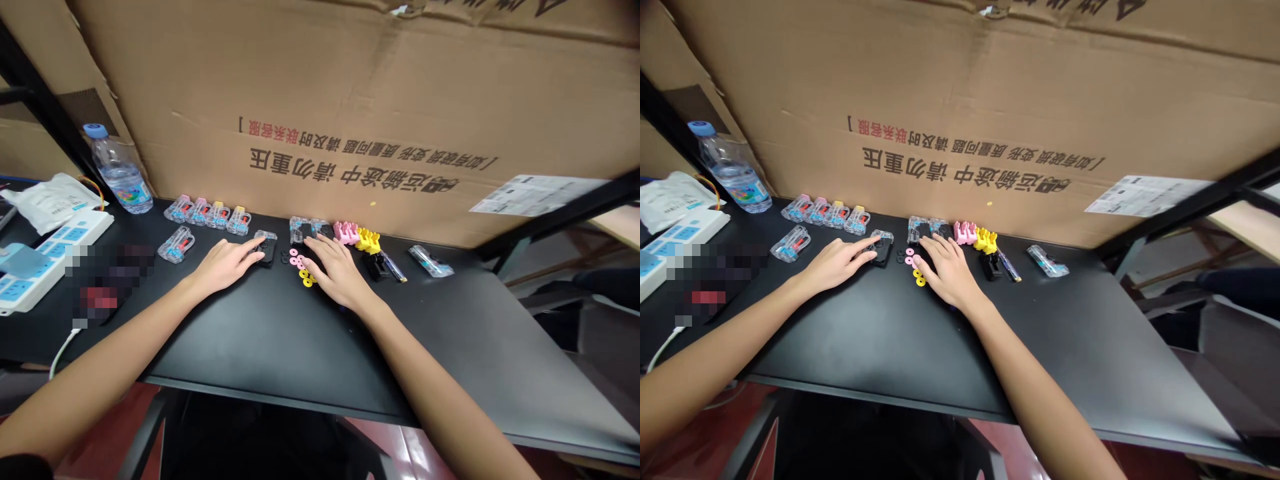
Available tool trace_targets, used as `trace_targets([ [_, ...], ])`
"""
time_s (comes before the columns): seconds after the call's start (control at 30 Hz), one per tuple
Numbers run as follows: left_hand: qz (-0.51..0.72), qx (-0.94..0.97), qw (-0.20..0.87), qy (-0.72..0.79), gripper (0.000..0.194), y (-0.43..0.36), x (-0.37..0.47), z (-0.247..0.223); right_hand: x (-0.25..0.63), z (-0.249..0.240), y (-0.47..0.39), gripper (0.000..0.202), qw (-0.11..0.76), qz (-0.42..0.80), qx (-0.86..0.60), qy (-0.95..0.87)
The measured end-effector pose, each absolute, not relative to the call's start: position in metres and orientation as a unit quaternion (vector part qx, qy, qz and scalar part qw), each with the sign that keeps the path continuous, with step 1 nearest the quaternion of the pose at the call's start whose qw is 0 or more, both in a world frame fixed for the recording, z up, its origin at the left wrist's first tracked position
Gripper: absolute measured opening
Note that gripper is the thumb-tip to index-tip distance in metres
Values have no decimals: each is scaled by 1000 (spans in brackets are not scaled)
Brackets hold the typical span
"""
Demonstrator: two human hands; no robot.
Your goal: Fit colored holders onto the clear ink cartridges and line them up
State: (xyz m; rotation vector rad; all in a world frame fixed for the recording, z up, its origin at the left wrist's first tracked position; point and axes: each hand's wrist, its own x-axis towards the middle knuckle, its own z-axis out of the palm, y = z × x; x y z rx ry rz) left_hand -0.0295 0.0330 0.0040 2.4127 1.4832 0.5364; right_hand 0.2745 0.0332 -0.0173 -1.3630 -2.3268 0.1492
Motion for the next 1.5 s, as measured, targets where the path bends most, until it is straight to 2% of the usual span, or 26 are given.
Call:
trace_targets([
  [0.2, 247, 848, 35, 468, 35, 27, -27, 9, 258, -7, 18, 44, 275, 33, -431, -859],
  [0.37, 250, 882, -1, 400, 27, 27, -26, 3, 235, -4, 5, 47, 219, 74, -366, -902],
  [0.67, 218, 881, 64, 416, 44, 27, -24, -3, 230, -15, 20, 62, 161, 41, -405, -899],
  [0.87, 197, 853, 19, 483, 47, 36, -33, -4, 237, -17, 29, 63, 170, 23, -427, -888],
  [1.17, 148, 843, 11, 518, 57, 47, -45, -13, 243, -23, 35, 65, 188, 4, -438, -879],
  [1.3, 142, 841, 5, 522, 59, 46, -45, -10, 244, -19, 33, 60, 220, 7, -430, -876],
  [1.43, 138, 806, -43, 573, 64, 43, -54, 7, 249, -7, 30, 50, 289, -15, -431, -855],
  [1.5, 129, 765, -81, 626, 57, 42, -63, 19, 256, 2, 30, 44, 323, -23, -442, -836],
])
